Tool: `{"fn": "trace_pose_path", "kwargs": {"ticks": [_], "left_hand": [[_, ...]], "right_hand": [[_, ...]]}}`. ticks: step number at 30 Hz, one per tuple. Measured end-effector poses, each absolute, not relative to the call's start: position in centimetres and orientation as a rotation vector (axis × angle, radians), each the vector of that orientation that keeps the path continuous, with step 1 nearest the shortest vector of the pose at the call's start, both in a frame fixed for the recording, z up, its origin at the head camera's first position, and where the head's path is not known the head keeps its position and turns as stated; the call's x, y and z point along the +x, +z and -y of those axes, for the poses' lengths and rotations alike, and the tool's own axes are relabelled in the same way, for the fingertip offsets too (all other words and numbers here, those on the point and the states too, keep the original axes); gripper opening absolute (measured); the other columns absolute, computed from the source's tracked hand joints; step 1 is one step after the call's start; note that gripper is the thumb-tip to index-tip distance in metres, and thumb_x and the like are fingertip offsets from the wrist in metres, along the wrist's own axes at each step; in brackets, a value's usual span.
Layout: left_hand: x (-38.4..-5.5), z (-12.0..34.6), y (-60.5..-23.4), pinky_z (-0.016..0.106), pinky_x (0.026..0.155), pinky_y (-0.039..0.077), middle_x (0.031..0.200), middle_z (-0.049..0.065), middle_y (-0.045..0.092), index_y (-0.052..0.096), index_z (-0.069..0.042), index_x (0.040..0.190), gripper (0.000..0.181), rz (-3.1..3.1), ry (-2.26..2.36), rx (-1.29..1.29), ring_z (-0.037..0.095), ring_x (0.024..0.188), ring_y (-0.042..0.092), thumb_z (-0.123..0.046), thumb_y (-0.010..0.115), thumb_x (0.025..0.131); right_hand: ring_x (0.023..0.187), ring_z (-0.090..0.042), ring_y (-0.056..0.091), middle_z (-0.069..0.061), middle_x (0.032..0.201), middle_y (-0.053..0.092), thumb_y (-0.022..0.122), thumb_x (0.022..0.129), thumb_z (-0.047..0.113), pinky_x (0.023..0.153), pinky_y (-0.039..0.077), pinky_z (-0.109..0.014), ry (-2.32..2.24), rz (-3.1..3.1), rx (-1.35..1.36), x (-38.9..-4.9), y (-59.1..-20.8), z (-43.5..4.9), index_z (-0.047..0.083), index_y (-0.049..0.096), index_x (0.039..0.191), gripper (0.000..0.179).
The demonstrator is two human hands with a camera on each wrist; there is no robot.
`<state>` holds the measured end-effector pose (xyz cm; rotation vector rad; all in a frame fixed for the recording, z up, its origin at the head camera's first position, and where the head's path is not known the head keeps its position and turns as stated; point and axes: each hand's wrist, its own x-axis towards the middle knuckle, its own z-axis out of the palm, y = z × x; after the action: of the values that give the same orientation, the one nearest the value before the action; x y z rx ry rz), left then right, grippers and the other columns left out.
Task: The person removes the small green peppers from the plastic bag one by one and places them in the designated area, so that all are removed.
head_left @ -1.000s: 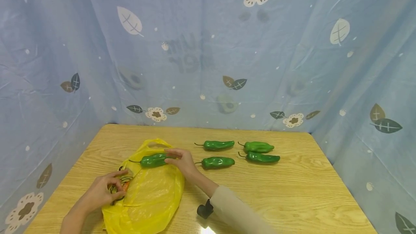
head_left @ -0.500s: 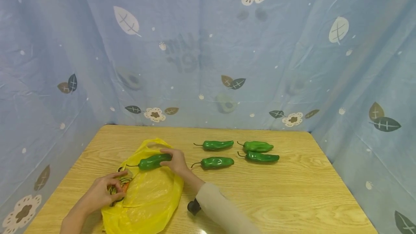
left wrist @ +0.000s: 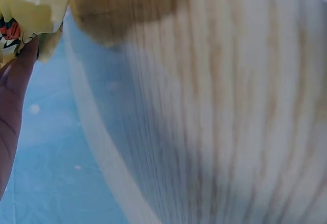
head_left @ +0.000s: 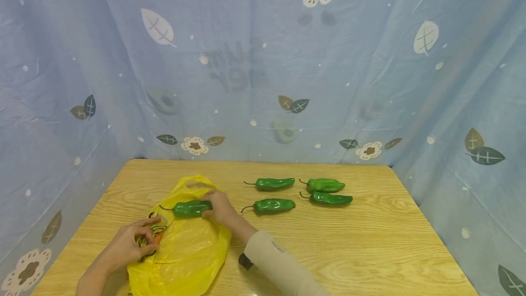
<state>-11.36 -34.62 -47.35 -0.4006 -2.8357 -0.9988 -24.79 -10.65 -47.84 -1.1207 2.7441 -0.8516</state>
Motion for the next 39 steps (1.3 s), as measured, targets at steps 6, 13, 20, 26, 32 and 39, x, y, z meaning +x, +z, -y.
{"fn": "trace_pose_path", "kwargs": {"ticks": [6,13,20,26,32,39], "left_hand": [[-11.3,34.7,-47.3,0.023,0.063,0.043,0.127,0.021,0.058,0.064,-0.03,0.068,0.022,2.844,-0.99,-0.4,0.052,0.113,0.05,-0.018,0.082,0.074],[-11.4,34.6,-47.2,0.024,0.061,0.044,0.128,0.023,0.057,0.068,-0.027,0.071,0.017,2.865,-1.02,-0.395,0.054,0.114,0.049,-0.017,0.081,0.075],[-11.4,34.6,-47.2,0.023,0.06,0.045,0.128,0.024,0.057,0.068,-0.024,0.071,0.015,2.859,-1.03,-0.407,0.055,0.113,0.049,-0.017,0.081,0.075],[-11.4,34.7,-47.2,0.023,0.062,0.044,0.126,0.022,0.059,0.068,-0.027,0.07,0.019,2.865,-0.974,-0.387,0.052,0.113,0.051,-0.017,0.083,0.073],[-11.5,34.5,-47.1,0.025,0.07,0.049,0.125,0.019,0.06,0.067,-0.029,0.069,0.019,2.888,-0.931,-0.371,0.049,0.112,0.054,-0.02,0.082,0.075],[-11.5,34.4,-46.9,0.025,0.067,0.048,0.126,0.02,0.059,0.067,-0.029,0.07,0.017,2.9,-0.939,-0.379,0.05,0.112,0.053,-0.021,0.079,0.079]], "right_hand": [[0.112,-0.014,0.059,-0.005,0.119,0.066,0.071,0.085,0.016,0.093,0.044,-0.02,-0.864,-2.671,-1.104,-24.5,-47.4,10.6,0.003,0.065,0.12,0.038],[0.104,-0.015,0.062,-0.013,0.119,0.064,0.063,0.09,0.014,0.083,0.047,-0.015,-0.854,-2.602,-1.242,-23.3,-45.8,9.4,-0.005,0.058,0.124,0.039],[0.101,-0.014,0.064,-0.013,0.121,0.064,0.06,0.093,0.015,0.082,0.047,-0.015,-0.976,-2.548,-1.272,-22.4,-44.3,7.0,-0.005,0.055,0.127,0.04],[0.122,-0.02,0.053,-0.011,0.131,0.058,0.06,0.093,0.018,0.1,0.041,-0.025,-1.034,-2.503,-1.318,-21.6,-44.0,4.5,-0.002,0.055,0.129,0.041],[0.123,-0.019,0.053,-0.011,0.131,0.058,0.059,0.094,0.02,0.1,0.041,-0.026,-1.189,-2.429,-1.313,-20.4,-44.7,1.9,-0.002,0.055,0.129,0.041],[0.114,-0.012,0.057,-0.009,0.129,0.059,0.056,0.096,0.023,0.097,0.044,-0.025,-1.248,-2.347,-1.279,-18.2,-44.3,-1.2,0.0,0.055,0.13,0.041]]}}
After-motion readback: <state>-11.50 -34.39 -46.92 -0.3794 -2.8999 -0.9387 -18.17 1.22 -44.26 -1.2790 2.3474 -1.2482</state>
